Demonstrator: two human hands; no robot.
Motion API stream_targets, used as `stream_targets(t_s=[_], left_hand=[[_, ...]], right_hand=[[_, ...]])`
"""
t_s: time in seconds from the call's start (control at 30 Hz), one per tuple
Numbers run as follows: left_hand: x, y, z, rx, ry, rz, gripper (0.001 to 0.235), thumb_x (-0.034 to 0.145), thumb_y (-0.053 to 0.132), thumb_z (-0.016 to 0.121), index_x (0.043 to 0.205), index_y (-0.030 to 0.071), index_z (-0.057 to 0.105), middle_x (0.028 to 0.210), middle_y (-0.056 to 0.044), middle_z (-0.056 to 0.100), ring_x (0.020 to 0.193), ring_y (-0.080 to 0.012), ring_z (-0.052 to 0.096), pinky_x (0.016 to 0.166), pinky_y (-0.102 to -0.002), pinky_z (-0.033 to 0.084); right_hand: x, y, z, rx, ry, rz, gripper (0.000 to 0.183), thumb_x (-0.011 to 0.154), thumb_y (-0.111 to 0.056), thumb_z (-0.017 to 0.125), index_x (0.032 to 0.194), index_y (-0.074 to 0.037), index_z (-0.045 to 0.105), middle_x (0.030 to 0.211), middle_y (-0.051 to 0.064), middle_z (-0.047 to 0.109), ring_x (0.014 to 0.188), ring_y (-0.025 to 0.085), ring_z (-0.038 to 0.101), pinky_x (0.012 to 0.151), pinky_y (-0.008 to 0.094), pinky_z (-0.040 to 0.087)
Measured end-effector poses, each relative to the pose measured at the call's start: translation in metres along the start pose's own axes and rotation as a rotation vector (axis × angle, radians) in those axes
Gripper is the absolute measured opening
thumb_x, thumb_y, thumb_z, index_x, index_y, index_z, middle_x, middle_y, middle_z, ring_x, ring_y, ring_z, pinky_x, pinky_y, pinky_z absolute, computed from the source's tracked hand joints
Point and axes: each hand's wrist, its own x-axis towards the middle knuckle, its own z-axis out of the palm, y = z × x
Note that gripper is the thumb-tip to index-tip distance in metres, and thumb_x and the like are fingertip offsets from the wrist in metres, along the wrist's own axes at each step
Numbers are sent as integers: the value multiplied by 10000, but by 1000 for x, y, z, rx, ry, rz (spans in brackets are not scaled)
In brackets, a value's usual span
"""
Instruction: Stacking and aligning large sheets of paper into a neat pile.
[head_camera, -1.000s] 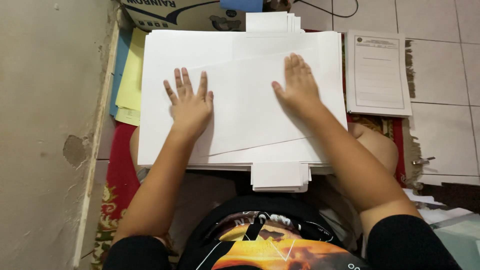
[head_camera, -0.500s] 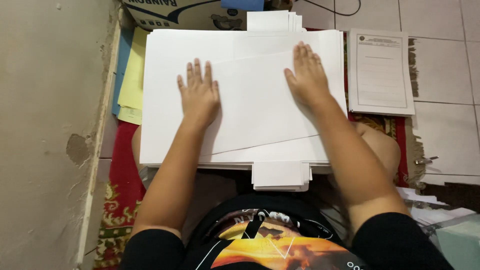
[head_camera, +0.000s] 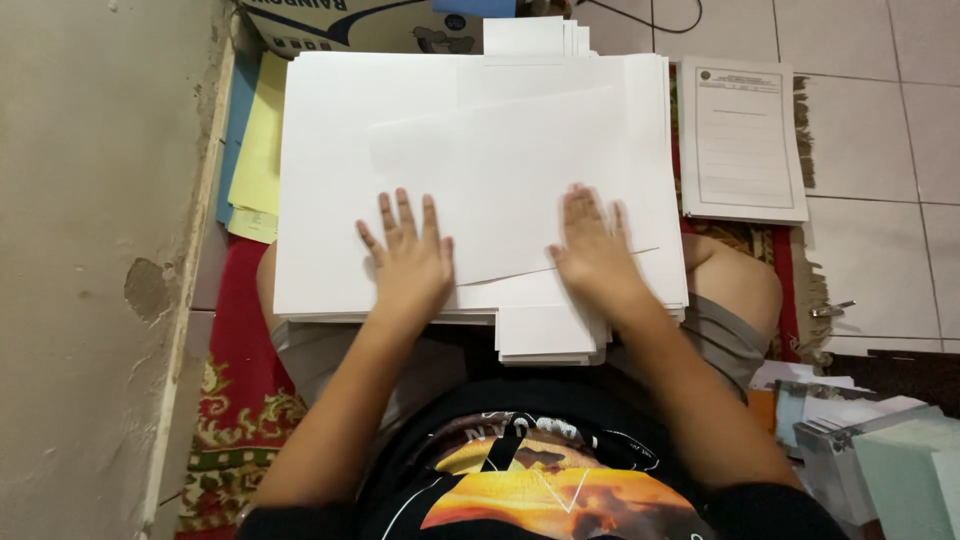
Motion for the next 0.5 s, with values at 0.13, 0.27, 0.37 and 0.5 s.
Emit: stream_targets(t_s=[0.13, 0.27, 0.37, 0.5], left_hand=[[48, -6, 10, -91, -52, -25, 691, 1047, 436, 340, 1631, 88, 219, 1686, -262, 84, 1560, -438, -7, 1173, -706, -54], [91, -45, 0, -3, 35, -72, 687, 1064, 453, 340, 1632, 78, 241, 1688, -240, 132, 1561, -420, 56, 1192, -689, 3], [111, -49, -9, 57, 53, -107, 686, 1061, 459, 329, 1632, 85, 258, 1686, -246, 145, 1561, -410, 30, 1189, -671, -45], [153, -10, -1, 200, -94, -176, 677, 1039, 388, 184, 1632, 78, 80, 1696, -197, -20, 1547, -351, -116, 1200, -602, -128]], right_hand=[[21, -16, 0, 1, -68, -177, 789, 1049, -545, 223, 1628, -14, 147, 1716, 194, 96, 1592, 312, 53, 1252, 527, -7], [47, 41, -10, -111, 121, -83, 742, 1048, -399, 431, 1580, 96, 280, 1610, 321, 318, 1504, 432, 299, 1230, 552, 178], [91, 88, 11, -87, 257, -7, 760, 1069, -428, 406, 1561, 141, 295, 1598, 357, 316, 1499, 470, 283, 1227, 570, 168], [129, 23, -15, 44, 35, 107, 791, 1047, -429, 302, 1599, 40, -13, 1708, 200, -34, 1589, 288, -35, 1271, 434, -90]])
